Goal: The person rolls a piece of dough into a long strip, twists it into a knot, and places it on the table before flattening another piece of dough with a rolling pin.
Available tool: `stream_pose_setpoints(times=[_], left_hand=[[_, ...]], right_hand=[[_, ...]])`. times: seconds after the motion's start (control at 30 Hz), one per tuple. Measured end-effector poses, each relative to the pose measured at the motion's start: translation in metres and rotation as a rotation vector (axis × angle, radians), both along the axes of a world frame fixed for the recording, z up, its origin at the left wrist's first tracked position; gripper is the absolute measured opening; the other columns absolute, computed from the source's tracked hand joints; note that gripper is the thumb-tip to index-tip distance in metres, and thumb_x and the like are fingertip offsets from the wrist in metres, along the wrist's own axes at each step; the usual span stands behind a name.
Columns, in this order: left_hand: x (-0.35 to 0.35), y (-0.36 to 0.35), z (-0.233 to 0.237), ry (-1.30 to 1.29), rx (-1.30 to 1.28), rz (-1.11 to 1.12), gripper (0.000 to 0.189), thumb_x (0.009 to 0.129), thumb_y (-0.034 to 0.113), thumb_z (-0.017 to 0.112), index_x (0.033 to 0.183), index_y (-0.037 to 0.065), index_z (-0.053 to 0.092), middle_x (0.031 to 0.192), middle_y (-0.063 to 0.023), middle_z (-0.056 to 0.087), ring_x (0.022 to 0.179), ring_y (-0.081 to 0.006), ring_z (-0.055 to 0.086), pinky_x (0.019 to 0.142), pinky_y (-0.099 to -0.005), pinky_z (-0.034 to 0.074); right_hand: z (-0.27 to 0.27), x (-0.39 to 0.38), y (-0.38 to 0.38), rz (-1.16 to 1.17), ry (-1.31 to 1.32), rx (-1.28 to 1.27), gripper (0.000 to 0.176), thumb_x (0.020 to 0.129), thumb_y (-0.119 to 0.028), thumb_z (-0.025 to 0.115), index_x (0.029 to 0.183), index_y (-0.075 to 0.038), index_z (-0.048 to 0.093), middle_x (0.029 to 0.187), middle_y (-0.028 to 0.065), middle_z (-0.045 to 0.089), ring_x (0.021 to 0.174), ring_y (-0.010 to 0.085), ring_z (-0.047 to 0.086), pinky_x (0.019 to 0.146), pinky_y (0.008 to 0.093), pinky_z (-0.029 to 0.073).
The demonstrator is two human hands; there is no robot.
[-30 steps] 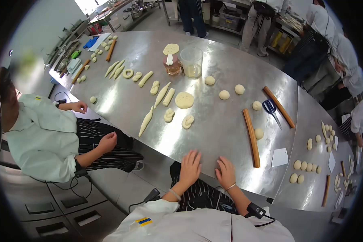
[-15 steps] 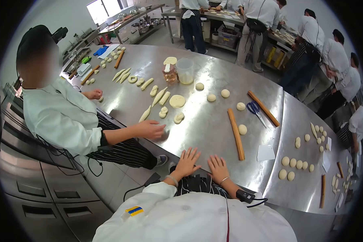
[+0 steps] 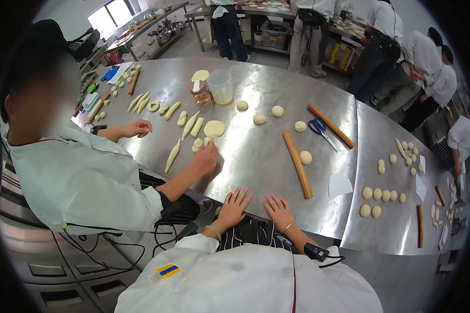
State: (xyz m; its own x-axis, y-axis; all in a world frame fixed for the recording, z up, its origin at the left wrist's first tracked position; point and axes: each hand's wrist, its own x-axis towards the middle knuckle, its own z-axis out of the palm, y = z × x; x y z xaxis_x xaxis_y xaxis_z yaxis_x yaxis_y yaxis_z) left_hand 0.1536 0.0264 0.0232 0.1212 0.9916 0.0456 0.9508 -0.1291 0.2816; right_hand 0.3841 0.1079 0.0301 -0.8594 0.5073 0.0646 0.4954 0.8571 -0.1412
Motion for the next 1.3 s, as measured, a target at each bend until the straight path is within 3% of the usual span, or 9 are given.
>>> stream_pose_setpoints(times=[0.3,0.47,0.67,0.73,0.83,1.07,1.3], left_hand=[[0.003,-0.003,-0.004,0.042,0.023,0.055,0.084,0.073,0.013,0.072,0.148,0.019,0.034,0.155,-0.0068,0.029,0.142,-0.0299,0.028,0.112,-0.0472,0.028],[0.003,-0.004,-0.008,0.061,0.004,0.086,0.086,0.075,0.017,0.073,0.149,0.02,0.031,0.155,-0.006,0.028,0.142,-0.0287,0.027,0.114,-0.0457,0.025],[0.005,0.0,-0.01,0.084,0.063,0.077,0.072,0.082,0.013,0.06,0.148,0.02,0.033,0.155,-0.007,0.029,0.14,-0.0293,0.029,0.114,-0.0462,0.025],[0.005,-0.002,-0.002,0.096,-0.097,0.066,0.062,0.091,0.016,0.047,0.15,0.02,0.029,0.157,-0.0056,0.025,0.143,-0.0283,0.025,0.115,-0.0462,0.023],[0.001,-0.001,-0.01,0.085,-0.093,0.013,0.06,0.092,0.014,0.044,0.151,0.017,0.028,0.157,-0.0086,0.023,0.144,-0.0306,0.022,0.116,-0.0479,0.02],[-0.009,0.0,-0.011,0.122,-0.188,-0.116,0.062,0.092,0.015,0.045,0.151,0.014,0.026,0.158,-0.0139,0.019,0.146,-0.0344,0.017,0.116,-0.0516,0.016],[-0.006,0.001,-0.017,0.066,-0.052,-0.102,0.065,0.09,0.014,0.047,0.151,0.014,0.027,0.158,-0.0142,0.019,0.145,-0.0353,0.019,0.115,-0.0524,0.018]], right_hand=[[-0.01,-0.001,0.001,0.006,-0.043,-0.004,0.084,0.065,-0.037,0.081,0.137,-0.012,0.046,0.149,0.0096,0.037,0.139,0.0294,0.031,0.111,0.0504,0.025],[-0.02,-0.001,0.001,0.024,-0.003,0.024,0.083,0.063,-0.036,0.081,0.134,-0.009,0.047,0.146,0.013,0.039,0.137,0.0328,0.032,0.11,0.0531,0.023],[-0.021,0.0,0.002,0.024,0.002,0.018,0.081,0.063,-0.036,0.081,0.132,-0.008,0.049,0.146,0.0136,0.039,0.138,0.0333,0.031,0.11,0.0538,0.023],[-0.02,0.0,0.002,0.014,0.002,0.003,0.082,0.062,-0.035,0.081,0.133,-0.009,0.048,0.147,0.0125,0.039,0.138,0.0323,0.031,0.11,0.0538,0.024],[-0.02,-0.001,0.0,-0.007,0.016,-0.01,0.083,0.06,-0.034,0.082,0.133,-0.011,0.048,0.147,0.0113,0.039,0.138,0.0315,0.031,0.11,0.0537,0.024],[-0.019,-0.001,-0.001,-0.015,-0.009,-0.01,0.084,0.057,-0.034,0.084,0.131,-0.01,0.051,0.146,0.0118,0.041,0.137,0.0322,0.034,0.11,0.0541,0.024],[-0.019,0.0,0.001,-0.002,0.05,0.018,0.083,0.056,-0.032,0.082,0.13,-0.01,0.051,0.144,0.0122,0.043,0.135,0.0322,0.036,0.11,0.0538,0.024]])
